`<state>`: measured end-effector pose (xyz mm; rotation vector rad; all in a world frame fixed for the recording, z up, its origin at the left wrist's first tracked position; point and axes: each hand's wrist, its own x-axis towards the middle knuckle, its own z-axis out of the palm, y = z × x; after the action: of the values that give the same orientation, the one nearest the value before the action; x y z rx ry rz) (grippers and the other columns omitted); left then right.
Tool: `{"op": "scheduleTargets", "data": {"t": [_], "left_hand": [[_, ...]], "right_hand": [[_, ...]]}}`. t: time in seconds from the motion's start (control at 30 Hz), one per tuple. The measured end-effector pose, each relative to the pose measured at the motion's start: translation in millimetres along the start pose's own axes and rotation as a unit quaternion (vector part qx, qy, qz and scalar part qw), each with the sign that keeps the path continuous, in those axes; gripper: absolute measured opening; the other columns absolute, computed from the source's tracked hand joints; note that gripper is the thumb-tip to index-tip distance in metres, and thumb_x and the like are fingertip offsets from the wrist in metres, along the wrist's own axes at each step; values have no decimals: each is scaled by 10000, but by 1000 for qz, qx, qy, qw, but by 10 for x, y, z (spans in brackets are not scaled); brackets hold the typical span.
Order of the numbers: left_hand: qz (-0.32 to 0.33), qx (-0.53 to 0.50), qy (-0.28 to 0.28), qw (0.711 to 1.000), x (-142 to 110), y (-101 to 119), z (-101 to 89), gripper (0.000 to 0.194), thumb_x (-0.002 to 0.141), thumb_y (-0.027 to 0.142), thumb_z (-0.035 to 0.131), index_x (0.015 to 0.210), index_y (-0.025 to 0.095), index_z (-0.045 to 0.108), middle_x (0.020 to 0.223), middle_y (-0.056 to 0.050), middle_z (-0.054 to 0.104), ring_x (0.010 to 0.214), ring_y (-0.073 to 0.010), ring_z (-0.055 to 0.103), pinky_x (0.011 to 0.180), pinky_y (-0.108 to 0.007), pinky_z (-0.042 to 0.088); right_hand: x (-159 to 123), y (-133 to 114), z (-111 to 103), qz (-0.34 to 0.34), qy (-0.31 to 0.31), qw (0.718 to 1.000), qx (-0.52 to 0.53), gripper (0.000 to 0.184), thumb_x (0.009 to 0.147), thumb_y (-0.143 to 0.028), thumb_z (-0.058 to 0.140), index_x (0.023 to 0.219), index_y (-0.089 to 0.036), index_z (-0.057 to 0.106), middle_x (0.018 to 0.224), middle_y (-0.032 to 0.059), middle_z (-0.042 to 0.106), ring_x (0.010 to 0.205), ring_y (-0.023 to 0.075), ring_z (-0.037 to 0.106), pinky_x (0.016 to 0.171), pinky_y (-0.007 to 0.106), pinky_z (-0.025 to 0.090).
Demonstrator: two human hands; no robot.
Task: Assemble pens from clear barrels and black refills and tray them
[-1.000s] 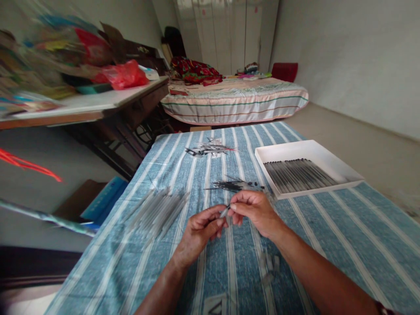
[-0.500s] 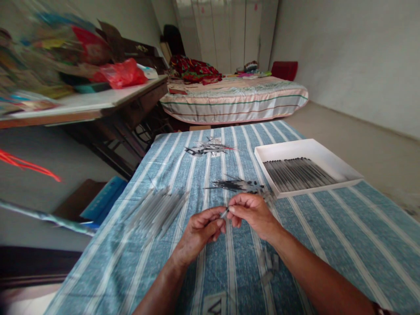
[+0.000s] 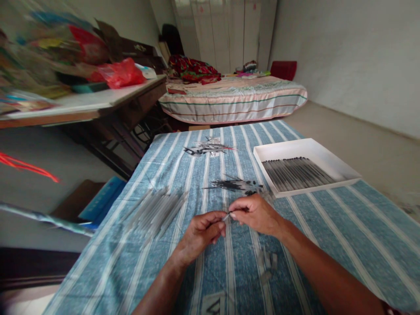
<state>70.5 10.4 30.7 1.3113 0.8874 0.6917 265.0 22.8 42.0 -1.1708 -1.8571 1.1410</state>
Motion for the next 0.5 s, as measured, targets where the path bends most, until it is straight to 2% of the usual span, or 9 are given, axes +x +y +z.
{"op": "scheduleTargets", "data": {"t": [0.23, 0.43, 0.5], "left_hand": [[2, 41, -4, 999, 0, 4, 11, 205, 795, 263, 555, 917, 169, 692, 618, 16, 547, 479, -73, 408, 478, -207, 327], [-3, 64, -12, 998, 1, -1, 28, 219, 797, 240, 542, 943, 175, 691, 633, 14, 551, 498, -82, 416, 494, -214, 343], [-2, 58, -11, 998, 3, -6, 32, 216, 797, 233, 538, 941, 179, 690, 632, 17, 548, 498, -82, 413, 493, -212, 343]], "right_hand": [[-22, 105, 19, 12, -46, 999, -14, 207, 830, -319, 514, 754, -156, 614, 607, -12, 623, 483, 88, 564, 486, 191, 435], [-43, 107, 41, 57, -45, 996, -48, 390, 868, -399, 446, 566, -164, 521, 473, -29, 516, 407, 82, 493, 421, 186, 363], [-50, 114, 29, 66, -38, 997, -23, 328, 853, -405, 477, 650, -161, 562, 518, -32, 534, 430, 80, 501, 433, 184, 376]]}}
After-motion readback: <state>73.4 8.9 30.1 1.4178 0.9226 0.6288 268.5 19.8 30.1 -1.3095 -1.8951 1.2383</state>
